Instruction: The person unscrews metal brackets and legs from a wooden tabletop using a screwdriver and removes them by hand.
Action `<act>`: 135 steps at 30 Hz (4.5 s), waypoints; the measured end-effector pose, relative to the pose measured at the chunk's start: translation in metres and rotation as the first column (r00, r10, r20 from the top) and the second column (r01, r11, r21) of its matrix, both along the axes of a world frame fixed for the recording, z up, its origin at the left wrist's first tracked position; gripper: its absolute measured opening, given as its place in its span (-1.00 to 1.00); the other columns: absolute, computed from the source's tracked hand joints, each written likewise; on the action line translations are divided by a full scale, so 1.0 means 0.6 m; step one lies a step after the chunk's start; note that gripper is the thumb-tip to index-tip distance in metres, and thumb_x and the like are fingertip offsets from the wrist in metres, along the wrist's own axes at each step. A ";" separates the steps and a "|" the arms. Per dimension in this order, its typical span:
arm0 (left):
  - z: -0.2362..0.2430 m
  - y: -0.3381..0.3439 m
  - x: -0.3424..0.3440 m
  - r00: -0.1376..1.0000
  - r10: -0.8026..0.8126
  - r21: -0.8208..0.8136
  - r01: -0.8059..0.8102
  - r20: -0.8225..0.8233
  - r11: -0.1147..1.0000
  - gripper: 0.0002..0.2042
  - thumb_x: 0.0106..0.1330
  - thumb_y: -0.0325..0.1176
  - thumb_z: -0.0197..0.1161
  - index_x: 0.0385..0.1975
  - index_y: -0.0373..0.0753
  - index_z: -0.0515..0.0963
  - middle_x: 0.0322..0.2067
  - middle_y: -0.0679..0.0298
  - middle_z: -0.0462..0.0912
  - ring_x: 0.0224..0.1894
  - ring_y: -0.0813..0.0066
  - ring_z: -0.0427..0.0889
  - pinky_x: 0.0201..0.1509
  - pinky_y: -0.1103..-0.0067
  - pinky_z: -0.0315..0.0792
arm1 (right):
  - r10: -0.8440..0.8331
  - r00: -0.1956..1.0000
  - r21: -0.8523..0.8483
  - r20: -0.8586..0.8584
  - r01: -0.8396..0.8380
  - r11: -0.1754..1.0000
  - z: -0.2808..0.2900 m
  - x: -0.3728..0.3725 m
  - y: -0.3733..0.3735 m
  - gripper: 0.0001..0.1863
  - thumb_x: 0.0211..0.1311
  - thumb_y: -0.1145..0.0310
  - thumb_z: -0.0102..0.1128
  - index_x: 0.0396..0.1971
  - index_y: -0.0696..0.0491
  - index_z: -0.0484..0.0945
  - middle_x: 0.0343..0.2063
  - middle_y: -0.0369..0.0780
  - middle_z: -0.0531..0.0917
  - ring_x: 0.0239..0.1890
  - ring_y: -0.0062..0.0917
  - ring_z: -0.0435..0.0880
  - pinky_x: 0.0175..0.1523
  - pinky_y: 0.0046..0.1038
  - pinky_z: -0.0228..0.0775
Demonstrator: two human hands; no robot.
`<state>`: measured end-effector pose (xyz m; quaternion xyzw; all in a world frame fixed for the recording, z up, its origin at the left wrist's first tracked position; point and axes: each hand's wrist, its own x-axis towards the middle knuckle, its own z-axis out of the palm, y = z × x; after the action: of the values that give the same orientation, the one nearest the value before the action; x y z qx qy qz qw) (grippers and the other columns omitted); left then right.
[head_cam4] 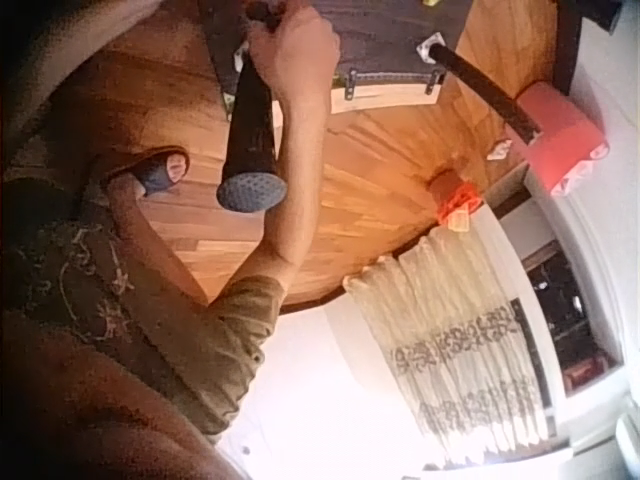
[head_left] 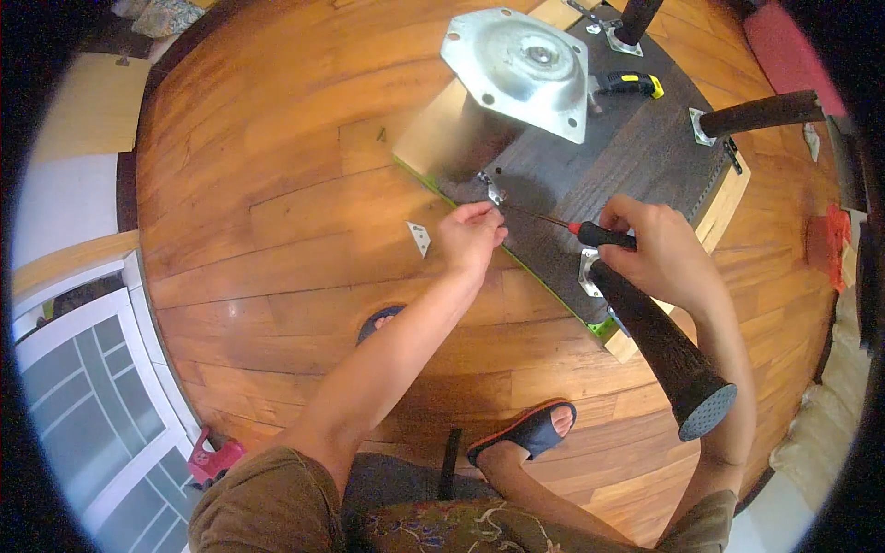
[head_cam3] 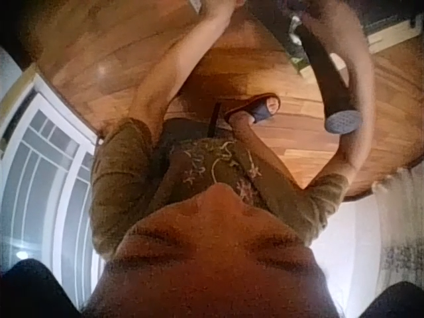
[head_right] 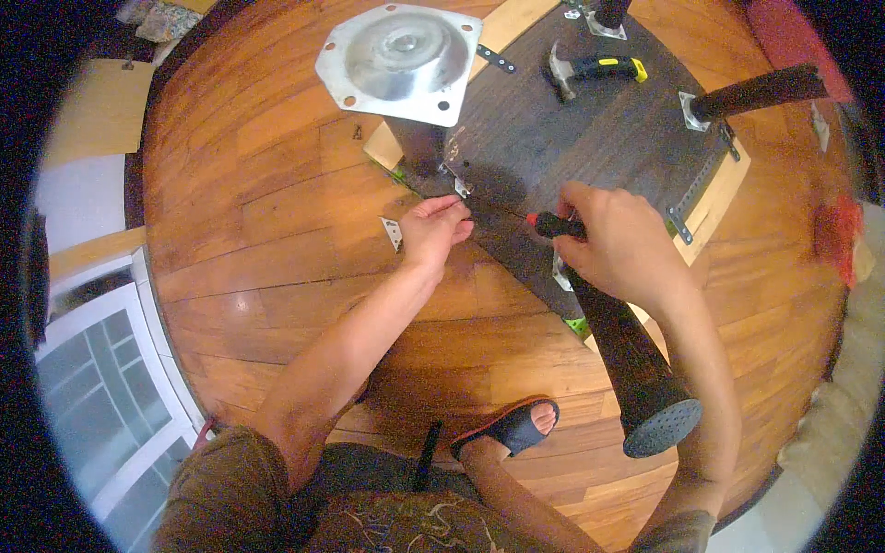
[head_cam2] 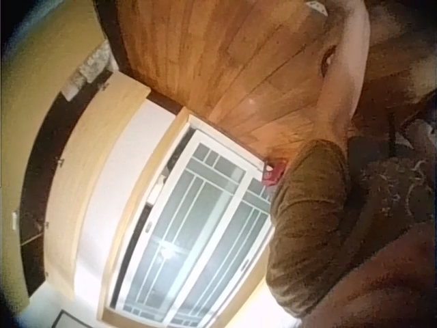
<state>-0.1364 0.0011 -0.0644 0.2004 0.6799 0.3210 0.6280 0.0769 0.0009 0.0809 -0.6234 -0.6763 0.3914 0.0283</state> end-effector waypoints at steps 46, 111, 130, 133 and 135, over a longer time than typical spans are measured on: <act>0.138 0.129 -0.182 -0.076 -0.933 -0.058 0.997 -0.351 -0.059 -0.86 0.06 -0.44 0.17 -0.39 -0.28 0.59 -0.40 0.10 0.65 -0.31 0.29 0.64 -0.22 0.43 0.49 | -0.130 0.923 0.176 0.361 0.070 0.982 0.079 -0.158 0.052 -0.62 0.03 0.10 0.21 -0.57 0.18 0.55 -0.65 0.01 0.58 -0.51 -0.06 0.60 -0.34 -0.17 0.46; 0.180 0.223 -0.052 0.475 -0.880 0.799 0.535 -0.015 0.275 -0.62 -0.17 -0.50 0.26 -0.25 -0.28 0.40 -0.40 0.11 0.57 -0.26 0.28 0.61 -0.21 0.46 0.43 | 0.561 0.531 -0.348 0.635 -0.452 0.821 0.088 -0.217 0.049 -0.60 -0.02 0.41 0.09 -0.15 0.30 0.44 -0.46 -0.05 0.61 -0.45 -0.29 0.65 -0.36 -0.39 0.51; 0.182 0.219 -0.074 0.433 -0.901 0.723 0.623 -0.001 0.298 -0.56 -0.13 -0.47 0.21 -0.14 -0.30 0.40 -0.29 0.23 0.53 -0.17 0.51 0.46 -0.01 0.57 0.35 | 0.481 0.714 -0.026 0.508 -0.546 0.838 0.094 -0.136 0.061 -0.80 -0.04 0.34 0.27 -0.41 0.09 0.52 -0.53 -0.16 0.56 -0.49 -0.23 0.58 -0.43 -0.28 0.45; 0.166 0.211 -0.079 0.477 -0.879 0.793 0.537 -0.005 0.287 -0.52 -0.13 -0.50 0.20 -0.08 -0.31 0.36 -0.23 0.22 0.51 -0.14 0.48 0.46 0.03 0.55 0.34 | 0.327 0.876 0.329 0.354 -0.444 0.834 0.092 -0.138 0.051 -0.75 -0.05 0.26 0.32 -0.46 0.11 0.51 -0.60 -0.17 0.56 -0.55 -0.25 0.57 -0.49 -0.32 0.43; 0.145 0.204 -0.091 0.615 -0.775 0.773 0.559 -0.145 0.299 -0.50 -0.12 -0.51 0.20 -0.06 -0.31 0.35 -0.21 0.21 0.49 -0.11 0.47 0.46 0.05 0.54 0.33 | -0.292 0.948 0.276 0.127 0.249 0.928 0.101 -0.163 0.051 -0.75 -0.02 0.20 0.32 -0.45 0.05 0.57 -0.58 -0.16 0.62 -0.60 -0.26 0.60 -0.51 -0.32 0.44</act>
<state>-0.1908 0.1235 0.0226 0.6656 0.2413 0.3020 0.6384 -0.0207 0.0313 0.1417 -0.7323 -0.6284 0.2397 0.1064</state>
